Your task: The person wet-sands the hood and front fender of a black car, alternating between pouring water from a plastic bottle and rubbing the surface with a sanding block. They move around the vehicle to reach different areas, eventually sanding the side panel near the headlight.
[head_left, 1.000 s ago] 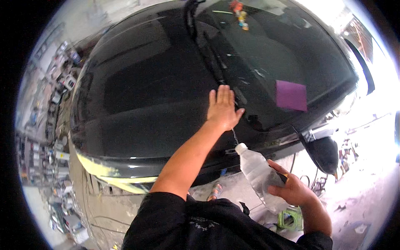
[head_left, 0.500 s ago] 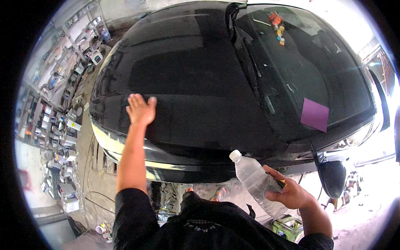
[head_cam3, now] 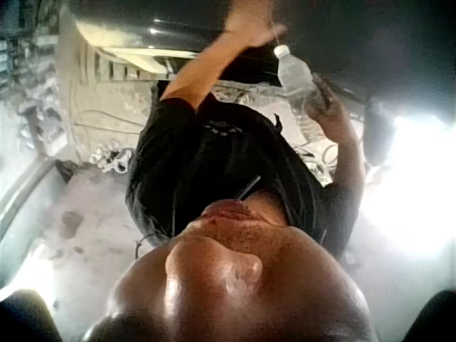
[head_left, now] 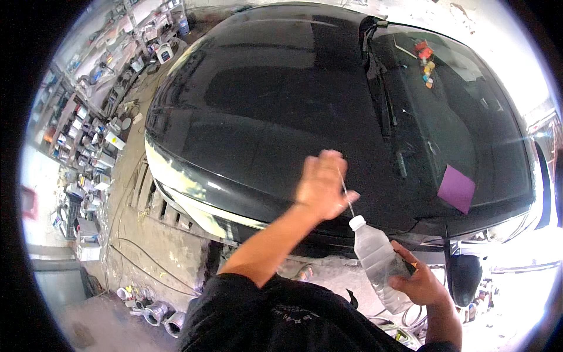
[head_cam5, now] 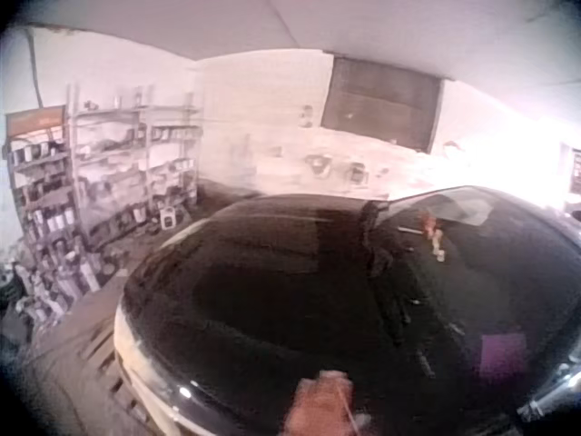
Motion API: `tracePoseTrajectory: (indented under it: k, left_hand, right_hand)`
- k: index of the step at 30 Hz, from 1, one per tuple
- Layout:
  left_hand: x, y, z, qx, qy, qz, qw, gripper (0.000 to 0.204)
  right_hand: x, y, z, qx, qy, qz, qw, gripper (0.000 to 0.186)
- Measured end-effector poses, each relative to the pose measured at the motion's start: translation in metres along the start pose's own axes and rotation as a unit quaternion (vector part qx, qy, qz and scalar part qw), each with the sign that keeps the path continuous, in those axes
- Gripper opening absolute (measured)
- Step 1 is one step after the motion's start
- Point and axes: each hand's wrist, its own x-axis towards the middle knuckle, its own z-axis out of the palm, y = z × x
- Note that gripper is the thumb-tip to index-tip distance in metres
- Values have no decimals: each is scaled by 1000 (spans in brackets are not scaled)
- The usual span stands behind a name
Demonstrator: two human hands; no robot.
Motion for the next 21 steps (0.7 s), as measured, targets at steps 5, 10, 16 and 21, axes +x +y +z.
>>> tracePoseTrajectory:
  k: [5,10,16,21]
  left_hand:
    - [-53,-226,9,55,96,-332,937,85]
    - [-70,-283,-1,37,147,-441,885,91]
    - [3,-38,8,40,7,-75,996,85]
    - [35,40,67,26,23,120,992,93]
  right_hand:
    - [12,-5,3,-64,-42,-11,997,84]
    - [23,4,1,19,-55,-46,997,82]
    - [17,-1,-9,-7,5,-14,1000,81]
    - [9,1,-8,1,29,-9,1000,81]
